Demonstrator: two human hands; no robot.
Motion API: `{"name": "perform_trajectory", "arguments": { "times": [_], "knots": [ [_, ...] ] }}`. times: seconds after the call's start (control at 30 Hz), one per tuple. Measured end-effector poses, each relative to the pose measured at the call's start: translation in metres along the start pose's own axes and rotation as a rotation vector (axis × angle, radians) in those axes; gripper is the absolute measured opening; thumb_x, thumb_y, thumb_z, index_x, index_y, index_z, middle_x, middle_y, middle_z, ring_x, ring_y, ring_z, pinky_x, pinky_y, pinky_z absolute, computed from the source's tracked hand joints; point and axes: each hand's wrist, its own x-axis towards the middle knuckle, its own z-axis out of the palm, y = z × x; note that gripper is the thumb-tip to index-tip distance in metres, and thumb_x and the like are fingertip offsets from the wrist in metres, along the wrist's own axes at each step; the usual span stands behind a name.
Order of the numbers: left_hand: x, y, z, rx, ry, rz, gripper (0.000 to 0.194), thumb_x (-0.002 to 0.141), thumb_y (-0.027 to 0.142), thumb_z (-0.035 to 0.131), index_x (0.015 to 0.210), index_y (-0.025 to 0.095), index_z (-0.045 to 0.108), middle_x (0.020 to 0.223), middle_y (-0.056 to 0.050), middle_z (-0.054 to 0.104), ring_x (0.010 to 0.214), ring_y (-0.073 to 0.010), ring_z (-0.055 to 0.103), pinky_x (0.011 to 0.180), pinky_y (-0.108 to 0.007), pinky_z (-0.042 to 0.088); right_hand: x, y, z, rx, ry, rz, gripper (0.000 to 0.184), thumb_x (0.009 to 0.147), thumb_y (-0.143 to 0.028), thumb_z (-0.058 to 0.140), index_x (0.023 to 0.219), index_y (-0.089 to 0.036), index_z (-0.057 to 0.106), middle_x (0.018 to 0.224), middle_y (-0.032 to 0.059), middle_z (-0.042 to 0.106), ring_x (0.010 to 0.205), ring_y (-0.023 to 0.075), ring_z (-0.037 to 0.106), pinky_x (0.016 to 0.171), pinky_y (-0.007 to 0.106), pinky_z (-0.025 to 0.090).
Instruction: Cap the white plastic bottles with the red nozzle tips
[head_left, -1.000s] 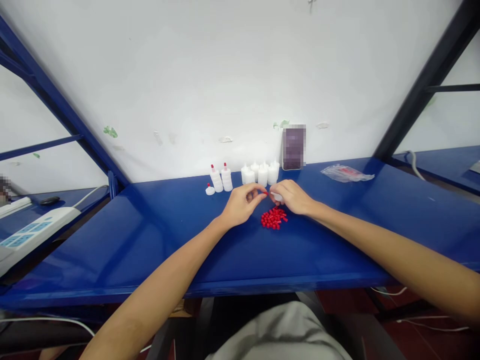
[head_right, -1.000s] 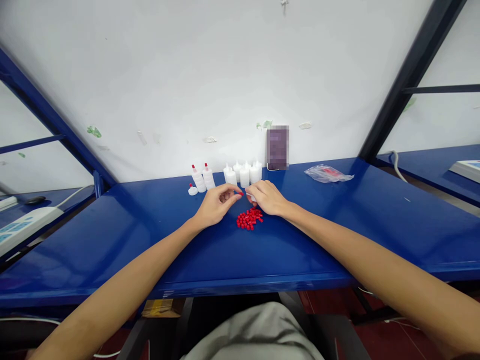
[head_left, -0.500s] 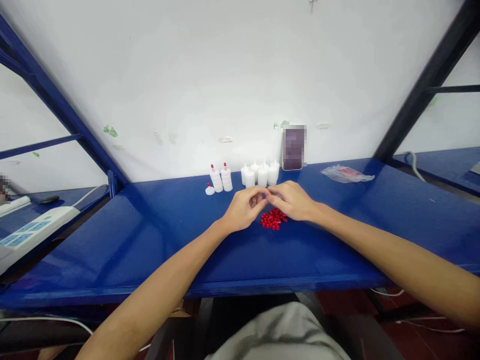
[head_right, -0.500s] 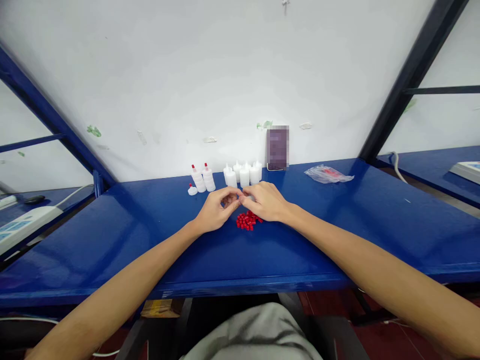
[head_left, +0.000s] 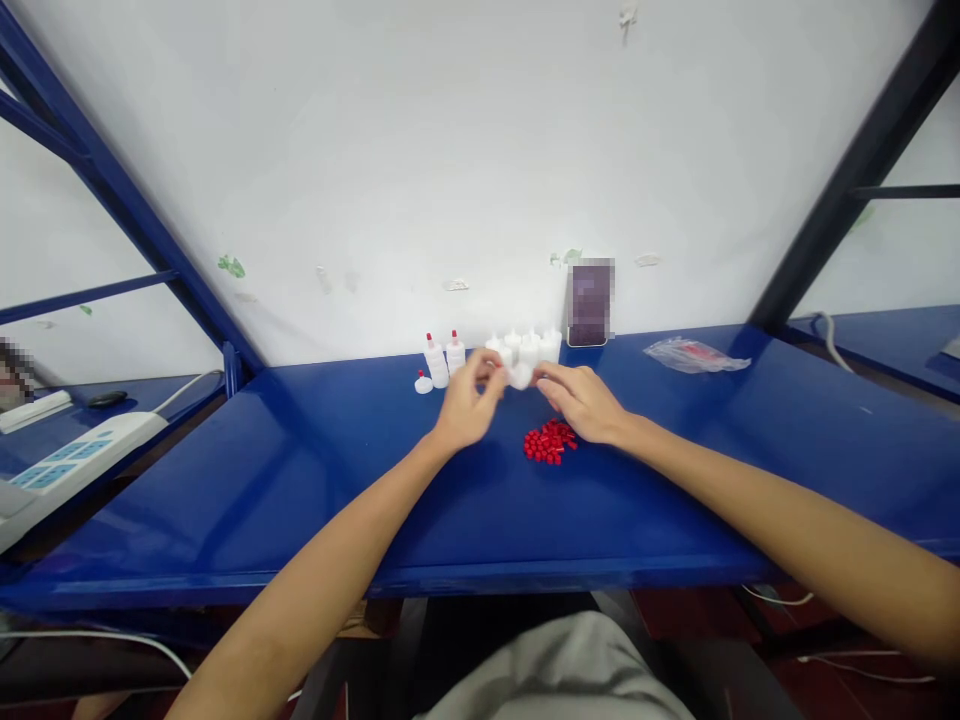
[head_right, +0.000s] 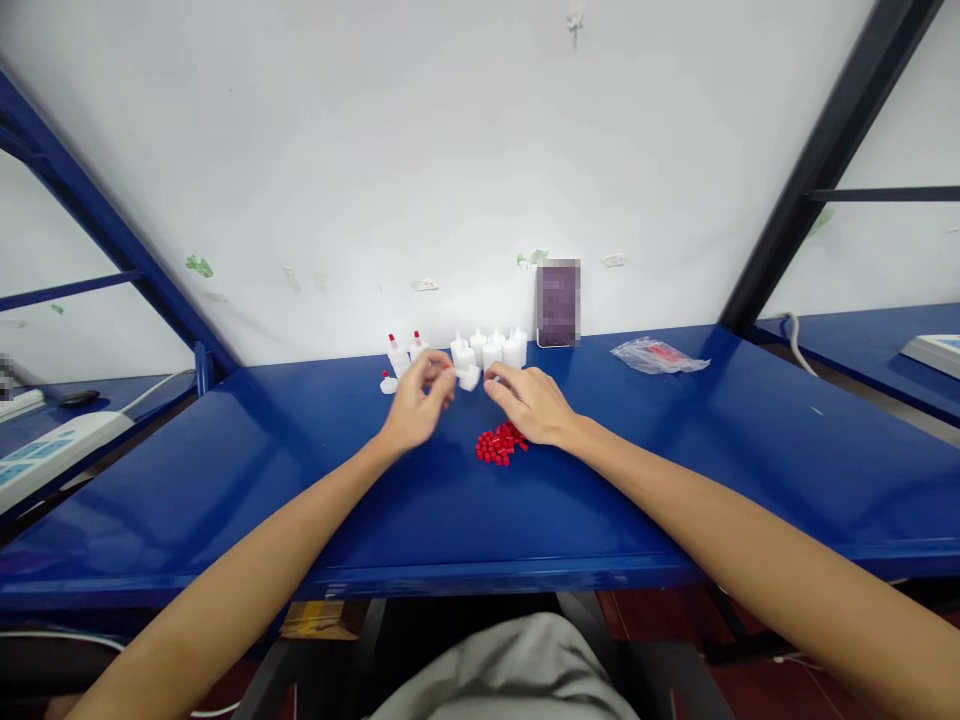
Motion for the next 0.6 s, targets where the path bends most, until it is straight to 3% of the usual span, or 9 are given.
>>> {"name": "perform_trajectory", "arguments": {
  "times": [0.13, 0.23, 0.37, 0.6],
  "knots": [
    [0.015, -0.023, -0.048, 0.043, 0.479, -0.104, 0.016, 0.081, 0.033, 0.059, 0.083, 0.019, 0.053, 0.048, 0.008, 0.043, 0.041, -0.007, 0.038, 0.044, -0.018, 0.028, 0.002, 0.016, -0.004, 0.073, 0.077, 0.1, 0.023, 0.087, -0.026, 0.032, 0.091, -0.022, 0.055, 0.06, -0.0021, 0.053, 0.056, 0.0171, 0.051, 0.061, 0.028, 0.036],
    [0.018, -0.042, -0.086, 0.19, 0.627, -0.224, 0.019, 0.075, 0.035, 0.062, 0.079, 0.017, 0.057, 0.046, 0.008, 0.045, 0.04, -0.0071, 0.038, 0.043, -0.018, 0.028, 0.004, 0.024, -0.007, 0.138, 0.122, 0.152, 0.02, 0.083, -0.021, 0.032, 0.089, -0.022, 0.051, 0.058, -0.0028, 0.052, 0.052, 0.0168, 0.051, 0.06, 0.029, 0.039],
    [0.016, -0.062, -0.113, 0.313, 0.523, -0.353, 0.022, 0.072, 0.036, 0.061, 0.082, 0.016, 0.063, 0.045, 0.007, 0.047, 0.041, -0.0088, 0.041, 0.047, -0.02, 0.031, 0.005, 0.026, -0.008, 0.08, 0.113, 0.176, 0.021, 0.085, -0.02, 0.031, 0.095, -0.023, 0.049, 0.06, -0.0027, 0.054, 0.053, 0.0174, 0.05, 0.06, 0.03, 0.039],
    [0.01, -0.073, -0.112, 0.504, 0.254, -0.321, 0.022, 0.073, 0.035, 0.059, 0.081, 0.016, 0.067, 0.057, 0.004, 0.055, 0.053, -0.0109, 0.048, 0.057, -0.023, 0.036, 0.007, 0.024, -0.004, -0.132, 0.048, 0.178, 0.027, 0.081, -0.025, 0.049, 0.105, -0.02, 0.059, 0.089, 0.0057, 0.069, 0.075, 0.0218, 0.062, 0.07, 0.032, 0.044]
  ]
}}
